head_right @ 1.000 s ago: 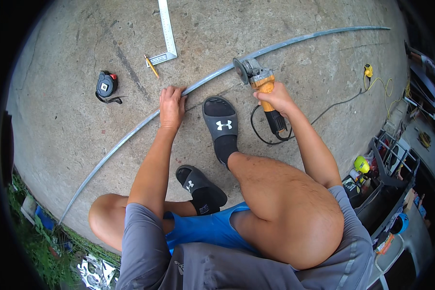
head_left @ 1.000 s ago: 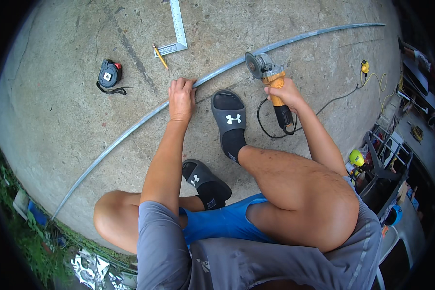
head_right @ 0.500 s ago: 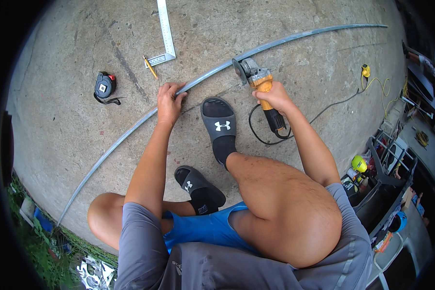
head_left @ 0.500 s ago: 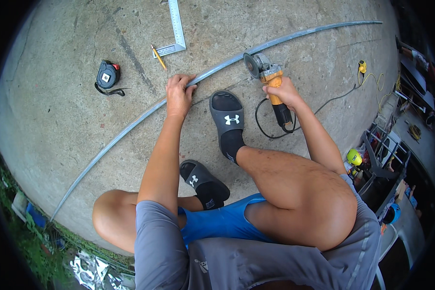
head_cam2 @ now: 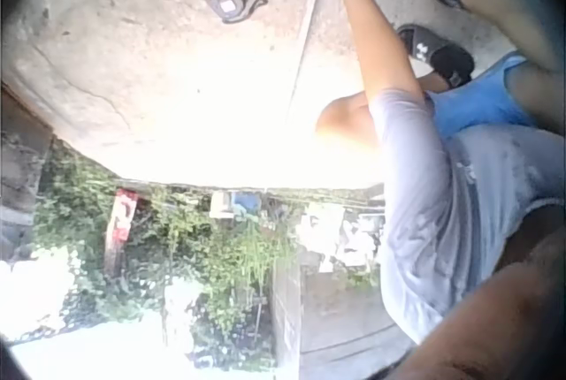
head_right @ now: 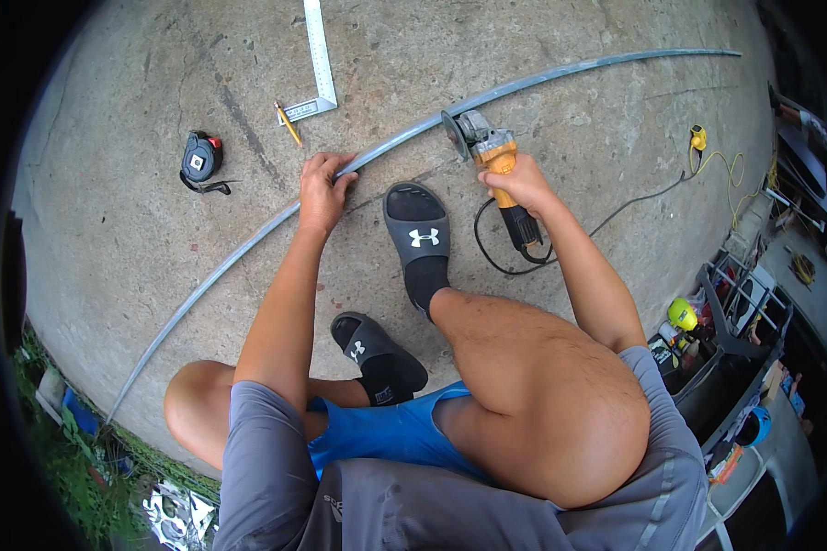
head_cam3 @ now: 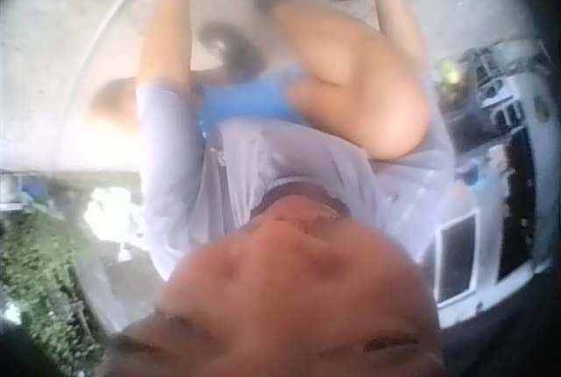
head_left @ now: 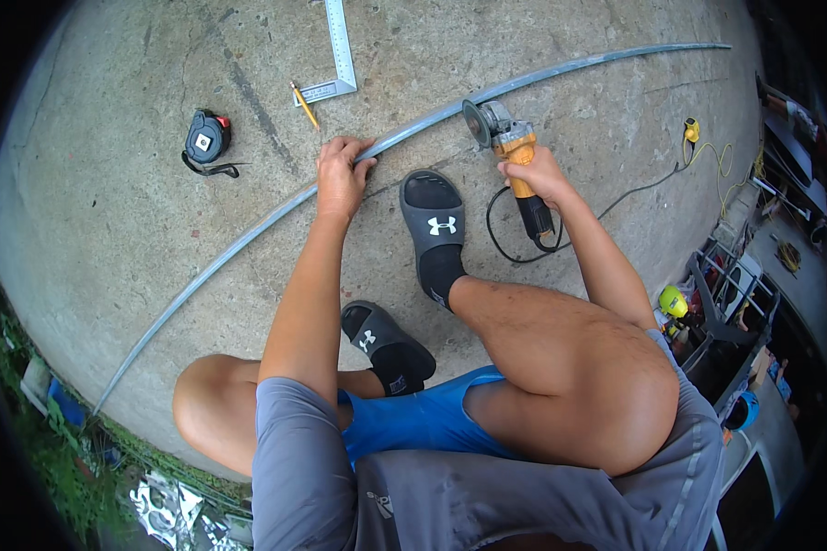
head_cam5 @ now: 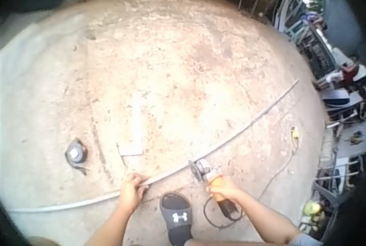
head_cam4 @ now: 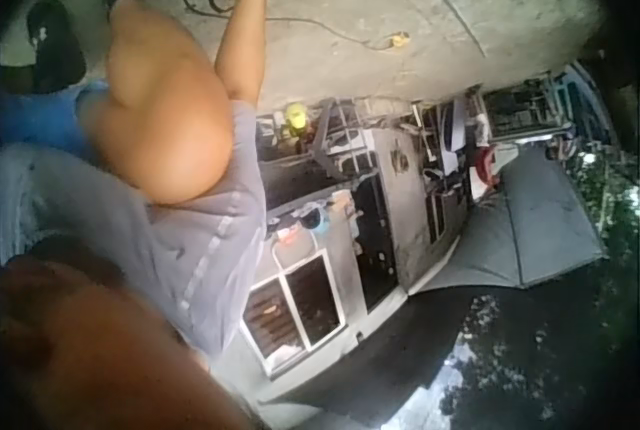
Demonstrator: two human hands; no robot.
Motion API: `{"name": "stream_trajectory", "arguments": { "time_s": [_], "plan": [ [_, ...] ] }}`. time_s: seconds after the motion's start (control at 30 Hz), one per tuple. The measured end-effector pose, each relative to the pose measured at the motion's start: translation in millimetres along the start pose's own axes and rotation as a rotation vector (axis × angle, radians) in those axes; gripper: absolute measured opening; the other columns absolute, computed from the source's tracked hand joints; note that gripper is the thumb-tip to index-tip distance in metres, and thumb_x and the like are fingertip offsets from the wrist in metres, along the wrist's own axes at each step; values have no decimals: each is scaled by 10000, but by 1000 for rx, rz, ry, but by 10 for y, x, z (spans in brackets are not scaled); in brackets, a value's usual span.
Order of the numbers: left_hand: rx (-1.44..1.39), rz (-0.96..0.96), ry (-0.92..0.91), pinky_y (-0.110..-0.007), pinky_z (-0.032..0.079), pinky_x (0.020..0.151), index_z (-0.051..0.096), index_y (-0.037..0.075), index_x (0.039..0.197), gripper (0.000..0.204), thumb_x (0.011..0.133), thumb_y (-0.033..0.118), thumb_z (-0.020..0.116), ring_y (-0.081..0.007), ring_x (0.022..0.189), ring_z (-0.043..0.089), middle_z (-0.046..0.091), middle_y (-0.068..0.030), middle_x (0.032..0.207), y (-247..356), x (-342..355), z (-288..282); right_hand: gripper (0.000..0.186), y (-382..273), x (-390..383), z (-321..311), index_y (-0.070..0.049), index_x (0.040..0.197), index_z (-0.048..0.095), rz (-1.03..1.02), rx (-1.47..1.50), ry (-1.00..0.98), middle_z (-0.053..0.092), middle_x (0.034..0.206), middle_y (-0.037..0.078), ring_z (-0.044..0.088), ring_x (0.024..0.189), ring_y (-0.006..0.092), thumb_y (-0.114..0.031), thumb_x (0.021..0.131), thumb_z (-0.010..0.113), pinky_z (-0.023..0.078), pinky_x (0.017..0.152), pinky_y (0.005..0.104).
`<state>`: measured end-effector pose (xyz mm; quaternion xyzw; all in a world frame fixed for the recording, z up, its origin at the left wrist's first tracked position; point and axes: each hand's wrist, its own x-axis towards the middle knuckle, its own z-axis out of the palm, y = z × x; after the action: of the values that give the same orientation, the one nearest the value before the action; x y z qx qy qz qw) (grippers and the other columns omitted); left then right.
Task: The person is cutting metal pipes with an angle grinder.
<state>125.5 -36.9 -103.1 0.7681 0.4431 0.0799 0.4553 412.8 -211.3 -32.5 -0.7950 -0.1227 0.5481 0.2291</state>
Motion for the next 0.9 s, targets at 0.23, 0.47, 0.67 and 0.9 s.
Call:
{"name": "stream_trajectory", "arguments": {
  "time_s": [0.23,0.47,0.67,0.9],
  "plan": [
    [1,-16,-3,-388,453,938,731,98,1107,343,765,78,756,-301,1012,565,652,-96,1031,0,-2,10,308,-9,6,13,15,974,635,2,9,-1,668,822,63,638,676,136,-162,772,786,511,605,290],
    [1,-10,9,-389,448,943,732,94,1090,330,761,77,758,-303,1007,565,650,-96,1026,7,-2,12,306,-16,22,-10,14,973,638,-1,1,-4,670,828,60,642,672,136,-161,771,788,513,598,288],
    [7,-6,18,-389,449,939,730,92,1083,331,754,78,761,-305,1008,565,650,-92,1031,7,-5,12,290,-62,-14,22,-2,997,626,7,-8,14,653,804,39,644,666,135,-158,799,770,522,615,287],
    [-7,1,22,-389,451,935,732,90,1079,326,755,79,760,-303,1015,565,651,-94,1035,8,-10,22,295,19,61,-15,12,949,645,8,7,-1,674,814,58,642,663,134,-167,768,794,514,594,287]
  ]
}}
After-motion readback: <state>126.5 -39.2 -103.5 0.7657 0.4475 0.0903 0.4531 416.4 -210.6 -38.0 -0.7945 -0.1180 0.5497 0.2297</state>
